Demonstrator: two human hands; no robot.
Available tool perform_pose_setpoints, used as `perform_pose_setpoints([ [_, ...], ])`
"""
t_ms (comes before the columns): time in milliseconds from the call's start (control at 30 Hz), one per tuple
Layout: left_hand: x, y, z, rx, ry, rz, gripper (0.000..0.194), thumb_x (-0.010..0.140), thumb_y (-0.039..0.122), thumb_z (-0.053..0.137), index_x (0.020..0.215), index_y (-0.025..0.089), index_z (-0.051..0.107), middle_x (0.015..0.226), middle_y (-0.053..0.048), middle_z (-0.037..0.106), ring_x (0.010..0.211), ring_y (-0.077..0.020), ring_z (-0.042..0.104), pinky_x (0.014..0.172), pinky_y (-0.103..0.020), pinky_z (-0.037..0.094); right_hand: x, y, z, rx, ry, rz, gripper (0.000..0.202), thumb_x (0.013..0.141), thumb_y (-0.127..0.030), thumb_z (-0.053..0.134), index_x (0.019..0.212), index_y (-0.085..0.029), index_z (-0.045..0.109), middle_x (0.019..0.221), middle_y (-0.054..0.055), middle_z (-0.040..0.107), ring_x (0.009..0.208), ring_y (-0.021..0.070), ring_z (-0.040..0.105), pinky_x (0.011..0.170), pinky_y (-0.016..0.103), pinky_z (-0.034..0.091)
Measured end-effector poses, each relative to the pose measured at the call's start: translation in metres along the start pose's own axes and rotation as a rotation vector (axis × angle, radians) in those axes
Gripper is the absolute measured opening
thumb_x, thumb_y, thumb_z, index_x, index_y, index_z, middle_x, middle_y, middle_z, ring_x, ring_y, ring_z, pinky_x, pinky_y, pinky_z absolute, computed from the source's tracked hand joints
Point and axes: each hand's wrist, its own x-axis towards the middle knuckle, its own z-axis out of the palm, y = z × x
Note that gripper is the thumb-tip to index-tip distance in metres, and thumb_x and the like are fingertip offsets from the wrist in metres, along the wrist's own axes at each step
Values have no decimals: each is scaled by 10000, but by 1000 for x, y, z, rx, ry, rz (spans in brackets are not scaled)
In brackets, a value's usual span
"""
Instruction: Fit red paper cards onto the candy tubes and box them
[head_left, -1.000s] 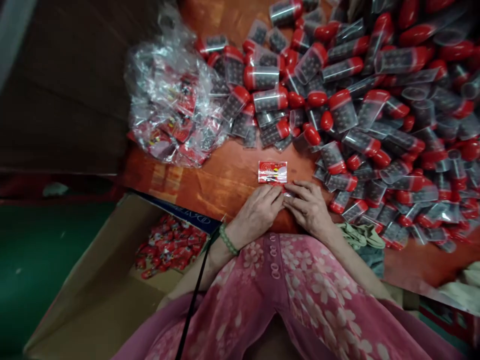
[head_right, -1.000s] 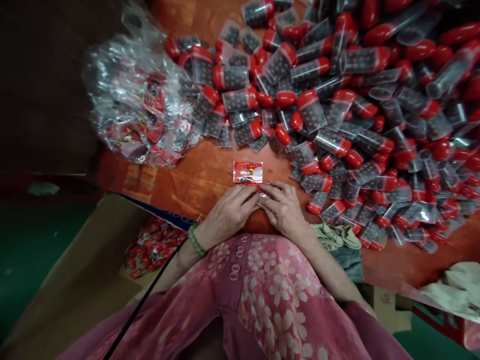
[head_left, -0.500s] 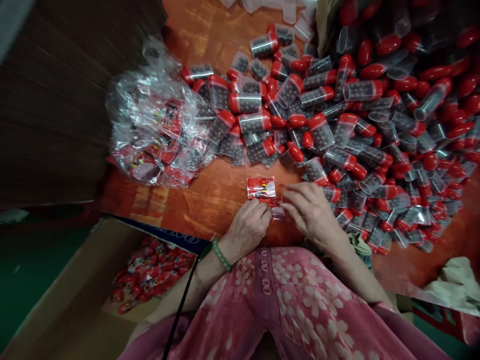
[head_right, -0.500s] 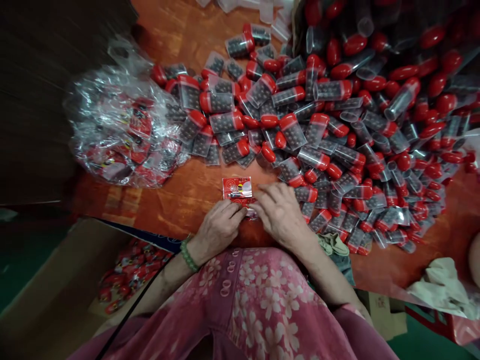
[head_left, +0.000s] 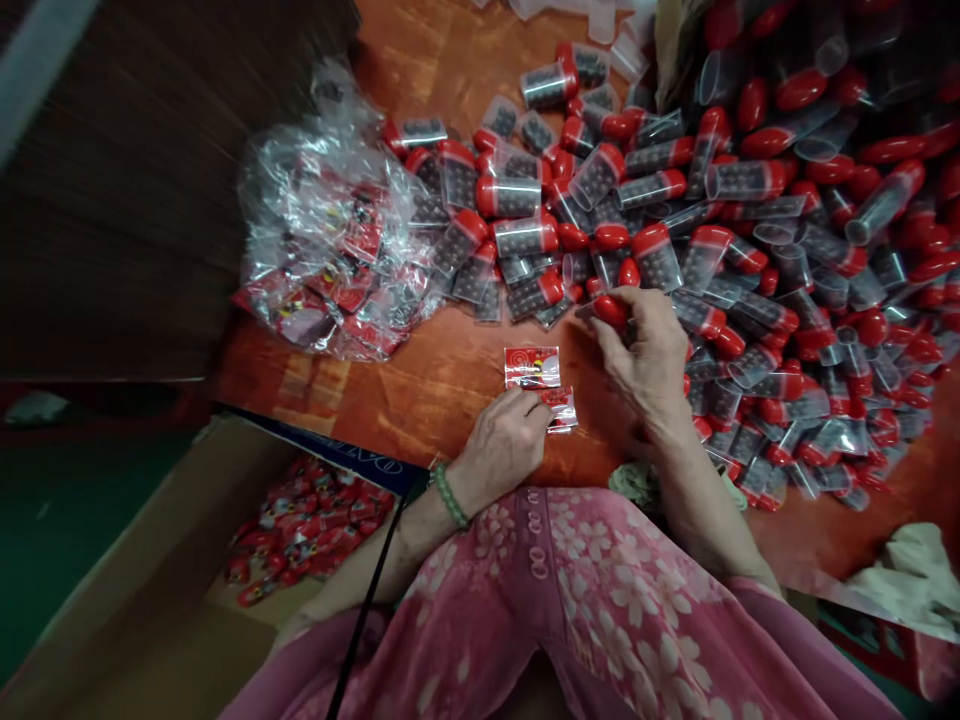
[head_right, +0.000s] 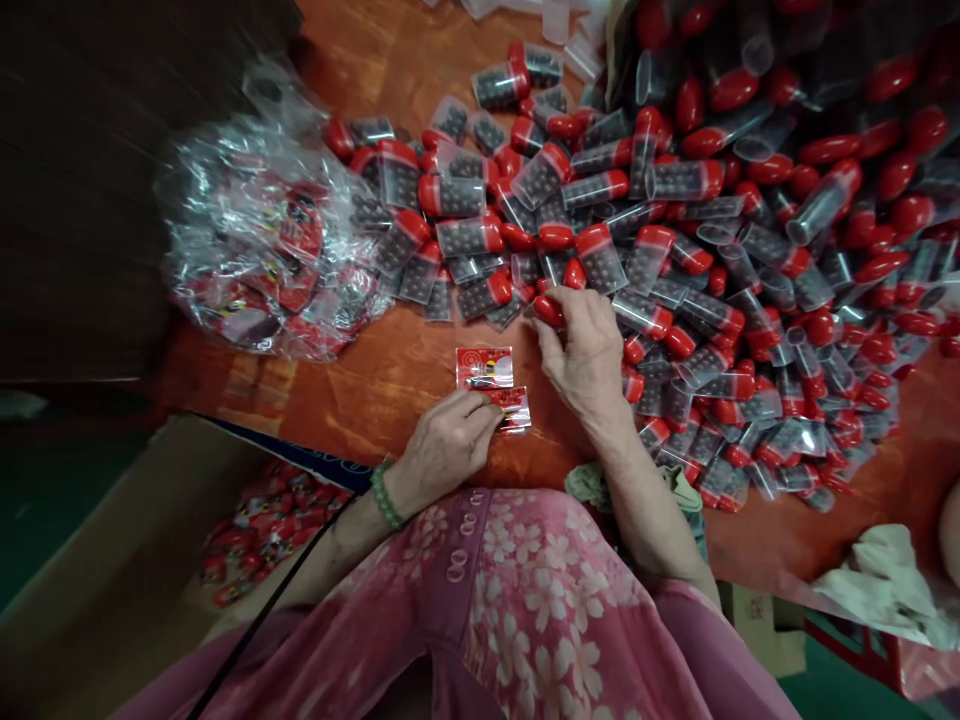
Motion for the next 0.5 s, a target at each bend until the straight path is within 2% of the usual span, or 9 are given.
perform_pose_setpoints([
  [100,4,-3,1,-184,106,-71,167,907,86,631,767,152,694,771,-53,701,747,-172,642,714,-291,534,-7,3,-15,323,101,70,261,911,-361,664,1135,-230,630,1044,53,694,956,222,668,908,464,569],
  [200,6,-5,-2,-415,222,-201,128,860,133,734,738,160,709,744,-23,729,696,-134,663,676,-257,521,-16,4,-29,640,110,243,345,901,-469,651,1185,-280,602,1066,34,668,918,216,688,867,486,610],
  [267,7,-4,-7,-529,277,-246,126,830,150,779,719,162,720,731,-8,743,666,-114,666,653,-238,512,-25,2,-36,803,74,348,374,888,-508,652,1211,-331,586,1060,22,658,845,210,699,787,468,635],
  [367,9,-2,-17,-625,336,-248,106,794,158,824,726,165,742,728,5,759,662,-101,678,652,-220,517,-44,-5,-42,899,-6,440,457,861,-546,688,1267,-386,554,1020,13,678,730,196,695,650,397,631],
  [500,7,0,-28,-665,323,-222,110,776,208,860,749,167,762,738,-2,766,674,-97,684,667,-215,528,-73,-17,-47,954,-150,526,505,827,-555,750,1244,-317,594,911,-2,718,537,119,612,455,249,510],
])
